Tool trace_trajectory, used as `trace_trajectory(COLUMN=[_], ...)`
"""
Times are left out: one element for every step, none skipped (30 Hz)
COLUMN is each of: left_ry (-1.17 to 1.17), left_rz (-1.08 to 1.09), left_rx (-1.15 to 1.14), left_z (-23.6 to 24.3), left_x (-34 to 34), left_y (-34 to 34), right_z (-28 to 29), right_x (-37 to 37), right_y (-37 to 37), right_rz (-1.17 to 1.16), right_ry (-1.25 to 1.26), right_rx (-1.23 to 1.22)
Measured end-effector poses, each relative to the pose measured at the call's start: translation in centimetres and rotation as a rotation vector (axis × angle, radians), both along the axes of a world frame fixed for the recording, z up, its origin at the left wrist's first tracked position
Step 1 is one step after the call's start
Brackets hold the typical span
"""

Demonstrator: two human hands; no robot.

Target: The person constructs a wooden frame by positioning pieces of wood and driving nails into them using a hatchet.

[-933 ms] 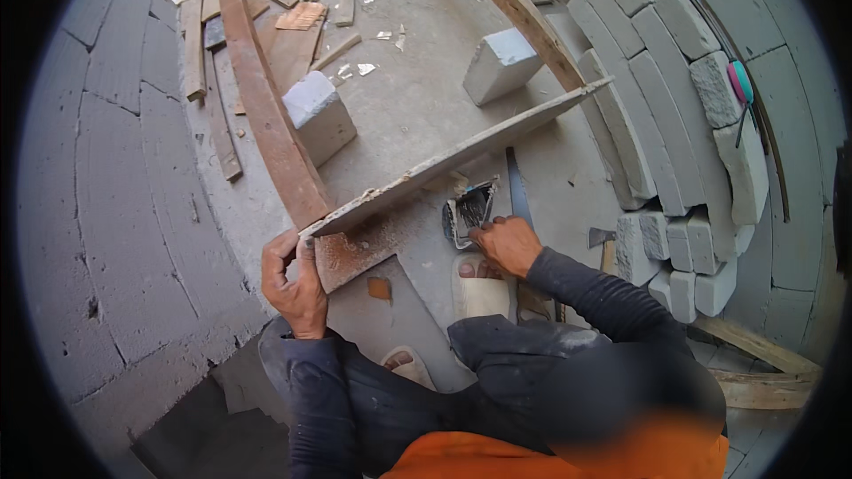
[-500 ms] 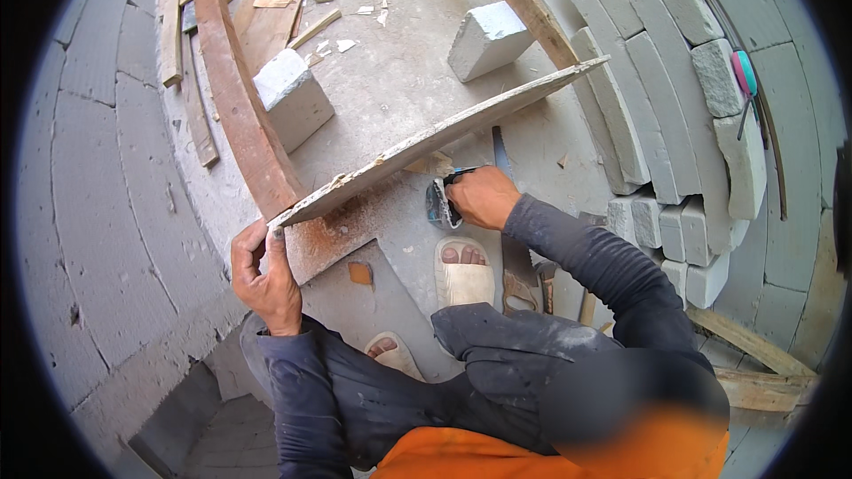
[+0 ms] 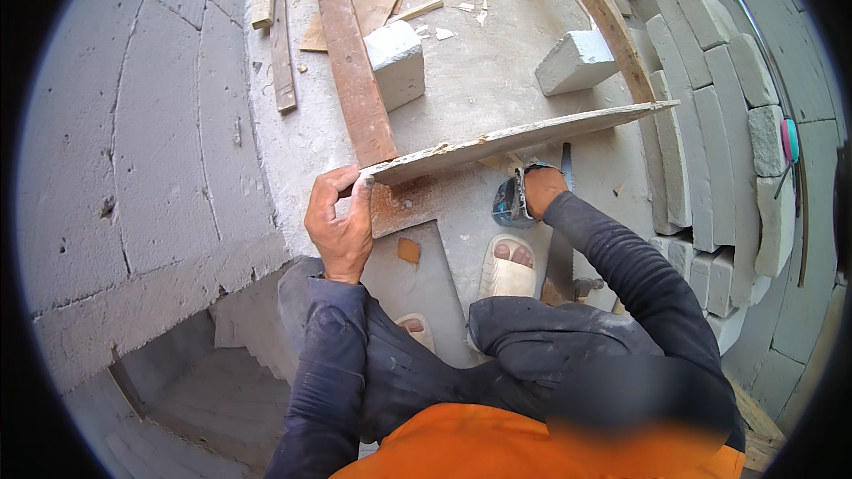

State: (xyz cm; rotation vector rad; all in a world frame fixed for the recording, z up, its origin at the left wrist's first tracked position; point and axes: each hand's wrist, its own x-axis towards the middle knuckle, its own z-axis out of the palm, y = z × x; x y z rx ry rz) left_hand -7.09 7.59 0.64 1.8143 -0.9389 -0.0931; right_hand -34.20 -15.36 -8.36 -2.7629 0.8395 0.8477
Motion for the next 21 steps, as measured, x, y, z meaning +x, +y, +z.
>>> trace_trajectory(left_ry=[0.001,0.012,0.003,0.000,-0.003,0.002,0.007,0.013,0.005,-0.017,-0.048,-0.040,-0.025,-0.011,0.006,0.031,0.022,0.020,0.017,0.027,0.023], left_rz=[-0.002,-0.006,-0.005,-0.013,-0.019,-0.019,-0.017,-0.012,-0.027,-0.022,-0.017,-0.021,-0.032,-0.035,-0.042,-0.051,-0.037,-0.031,-0.029,-0.035,-0.029], left_rx=[-0.003,-0.017,-0.012,-0.017,-0.023,-0.017,-0.012,-0.007,-0.027,-0.033,-0.034,-0.035,-0.045,-0.051,-0.054,-0.058,-0.052,-0.049,-0.050,-0.059,-0.063], left_z=[0.0,0.2,0.4,0.5,0.6,0.7,0.6,0.5,0.1,-0.4,-0.3,0.1,0.5,0.8,1.0,1.1,1.0,0.9,0.8,0.7,0.7], left_x=[0.0,-0.1,-0.1,-0.2,-0.3,-0.1,0.1,0.2,0.4,0.5,0.9,0.8,0.4,0.3,0.1,0.1,0.4,0.6,0.6,0.4,0.5], left_y=[-0.1,-0.1,0.0,-0.2,-0.4,-0.3,-0.1,0.0,0.1,0.2,0.4,0.3,-0.2,-0.6,-0.7,-0.4,0.0,0.3,0.2,0.2,0.2], right_z=[-0.2,-0.8,-1.2,-1.8,-2.5,-2.7,-2.6,-2.4,-2.4,-2.3,-1.4,-0.7,-1.1,-1.5,-1.8,-1.9,-2.1,-2.5,-3.0,-3.6,-3.2], right_x=[0.1,0.0,-0.2,-0.6,-0.8,-0.4,-0.5,-0.8,-0.4,-0.3,0.1,0.0,-0.7,-1.3,-1.3,-1.6,-1.9,-2.8,-3.7,-4.6,-4.3], right_y=[0.0,0.1,0.1,-0.2,-0.6,-0.9,-1.2,-1.2,-0.9,-0.5,-0.2,0.1,-0.1,-0.4,-0.7,-0.9,-1.2,-1.8,-2.7,-3.4,-3.7], right_rz=[-0.014,-0.029,-0.052,-0.049,-0.046,-0.030,-0.040,-0.046,-0.036,-0.055,-0.034,-0.025,-0.012,-0.003,0.031,0.064,0.094,0.110,0.122,0.131,0.126], right_ry=[-0.024,-0.050,-0.069,-0.061,-0.053,-0.053,-0.023,0.007,0.026,-0.052,-0.038,-0.014,-0.010,-0.003,-0.008,-0.005,-0.002,-0.055,-0.108,-0.160,-0.158], right_rx=[-0.019,-0.037,-0.058,-0.057,-0.056,-0.052,-0.057,-0.062,-0.058,-0.059,-0.041,-0.031,-0.056,-0.079,-0.061,-0.043,-0.025,0.007,0.034,0.060,0.094])
